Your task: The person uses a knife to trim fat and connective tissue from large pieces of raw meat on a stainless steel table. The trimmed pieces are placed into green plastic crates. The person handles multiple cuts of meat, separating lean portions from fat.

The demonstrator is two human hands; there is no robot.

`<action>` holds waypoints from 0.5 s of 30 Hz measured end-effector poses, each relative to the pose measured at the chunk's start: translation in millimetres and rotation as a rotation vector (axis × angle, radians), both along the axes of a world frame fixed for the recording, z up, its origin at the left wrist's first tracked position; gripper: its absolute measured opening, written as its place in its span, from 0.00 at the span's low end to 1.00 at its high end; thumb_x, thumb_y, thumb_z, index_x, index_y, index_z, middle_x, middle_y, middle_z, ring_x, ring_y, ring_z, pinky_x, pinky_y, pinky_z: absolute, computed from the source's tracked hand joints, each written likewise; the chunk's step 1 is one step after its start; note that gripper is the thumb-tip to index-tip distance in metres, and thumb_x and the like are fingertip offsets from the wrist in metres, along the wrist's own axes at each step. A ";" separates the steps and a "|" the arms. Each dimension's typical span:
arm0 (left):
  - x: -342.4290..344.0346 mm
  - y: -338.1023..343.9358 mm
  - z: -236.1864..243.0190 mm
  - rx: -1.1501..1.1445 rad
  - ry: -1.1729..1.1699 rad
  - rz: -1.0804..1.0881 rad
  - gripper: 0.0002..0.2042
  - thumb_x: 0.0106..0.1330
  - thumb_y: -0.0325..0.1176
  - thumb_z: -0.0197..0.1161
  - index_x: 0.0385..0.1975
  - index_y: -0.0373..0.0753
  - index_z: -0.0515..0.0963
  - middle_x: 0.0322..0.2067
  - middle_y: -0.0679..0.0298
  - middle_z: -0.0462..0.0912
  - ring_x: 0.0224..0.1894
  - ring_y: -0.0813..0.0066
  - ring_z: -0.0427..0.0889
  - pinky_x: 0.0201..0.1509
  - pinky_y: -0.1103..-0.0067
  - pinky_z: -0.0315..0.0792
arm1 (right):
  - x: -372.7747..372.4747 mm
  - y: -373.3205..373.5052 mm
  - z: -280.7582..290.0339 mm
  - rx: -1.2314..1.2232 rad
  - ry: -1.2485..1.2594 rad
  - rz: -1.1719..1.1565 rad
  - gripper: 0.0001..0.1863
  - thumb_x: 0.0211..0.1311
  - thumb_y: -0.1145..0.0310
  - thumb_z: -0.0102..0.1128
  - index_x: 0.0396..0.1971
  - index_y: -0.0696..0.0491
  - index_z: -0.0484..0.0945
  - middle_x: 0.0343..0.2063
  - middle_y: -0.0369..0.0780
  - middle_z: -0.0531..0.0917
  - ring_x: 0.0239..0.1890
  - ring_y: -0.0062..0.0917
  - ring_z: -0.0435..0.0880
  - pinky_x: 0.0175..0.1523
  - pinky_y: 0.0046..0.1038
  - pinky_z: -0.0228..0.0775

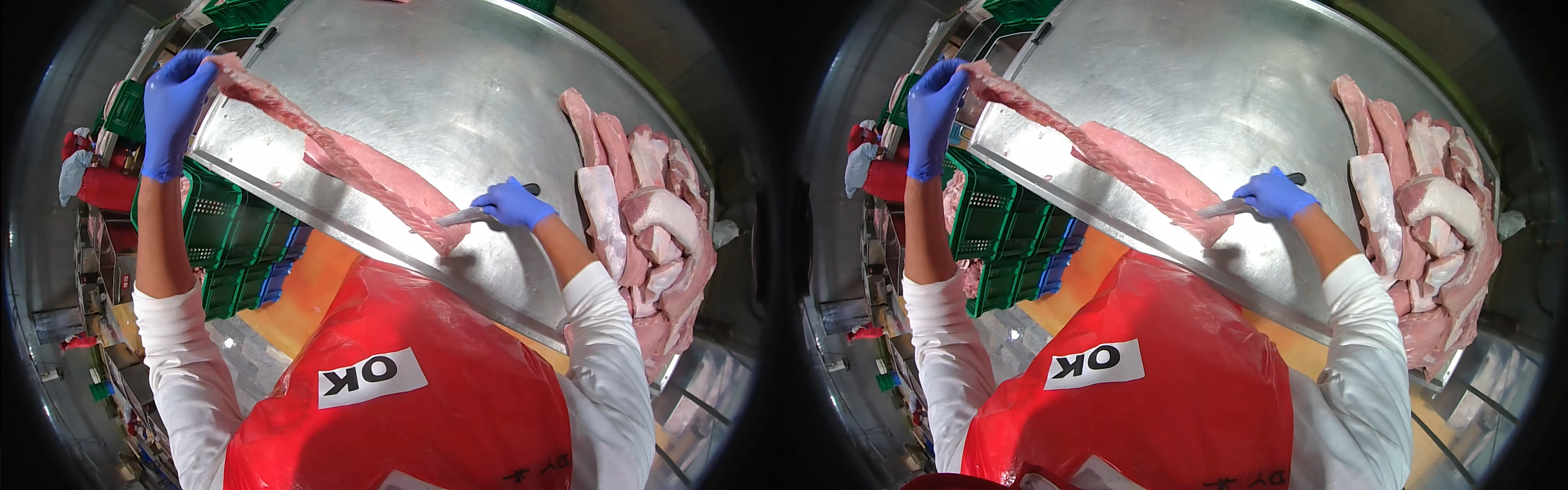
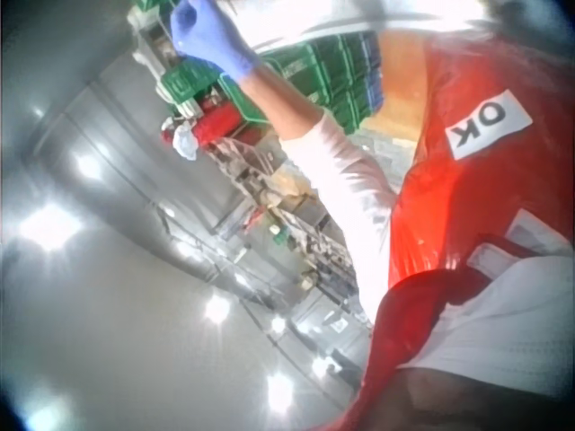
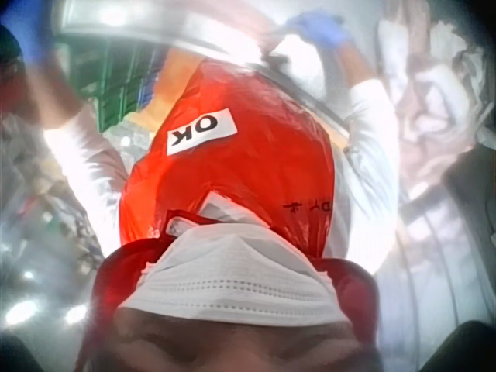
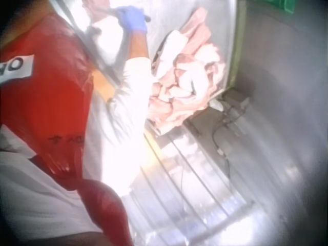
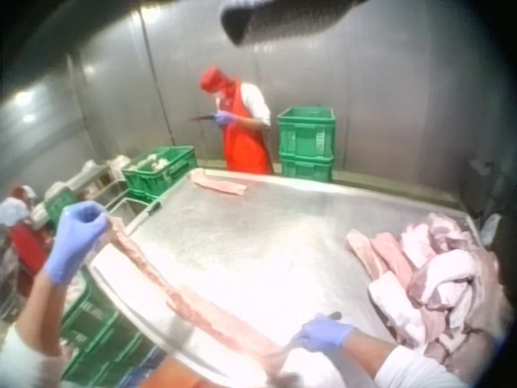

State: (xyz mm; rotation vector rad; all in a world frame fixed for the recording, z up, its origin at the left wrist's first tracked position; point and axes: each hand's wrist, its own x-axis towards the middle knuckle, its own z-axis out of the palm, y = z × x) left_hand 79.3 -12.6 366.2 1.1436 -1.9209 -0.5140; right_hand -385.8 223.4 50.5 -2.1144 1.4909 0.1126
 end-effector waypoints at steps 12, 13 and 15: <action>-108.2 31.2 74.7 -0.255 -0.129 -0.032 0.07 0.62 0.26 0.64 0.25 0.31 0.85 0.21 0.71 0.81 0.27 0.87 0.76 0.31 0.82 0.72 | 74.6 -33.3 -15.7 0.035 -0.022 0.107 0.13 0.72 0.52 0.57 0.42 0.42 0.86 0.35 0.41 0.89 0.42 0.41 0.88 0.59 0.42 0.64; -112.1 28.0 76.1 -0.245 -0.158 -0.030 0.07 0.62 0.26 0.64 0.25 0.31 0.85 0.21 0.71 0.81 0.27 0.87 0.76 0.31 0.82 0.72 | 68.9 -28.5 -14.9 0.029 -0.053 0.096 0.13 0.72 0.52 0.57 0.41 0.42 0.86 0.35 0.41 0.89 0.42 0.41 0.88 0.59 0.42 0.64; -114.6 14.4 75.7 -0.249 -0.175 -0.041 0.07 0.61 0.26 0.64 0.26 0.31 0.85 0.21 0.70 0.82 0.26 0.86 0.77 0.31 0.82 0.72 | 55.7 -19.8 -12.7 0.026 -0.062 0.062 0.13 0.72 0.53 0.58 0.41 0.42 0.86 0.35 0.42 0.89 0.43 0.40 0.87 0.60 0.42 0.64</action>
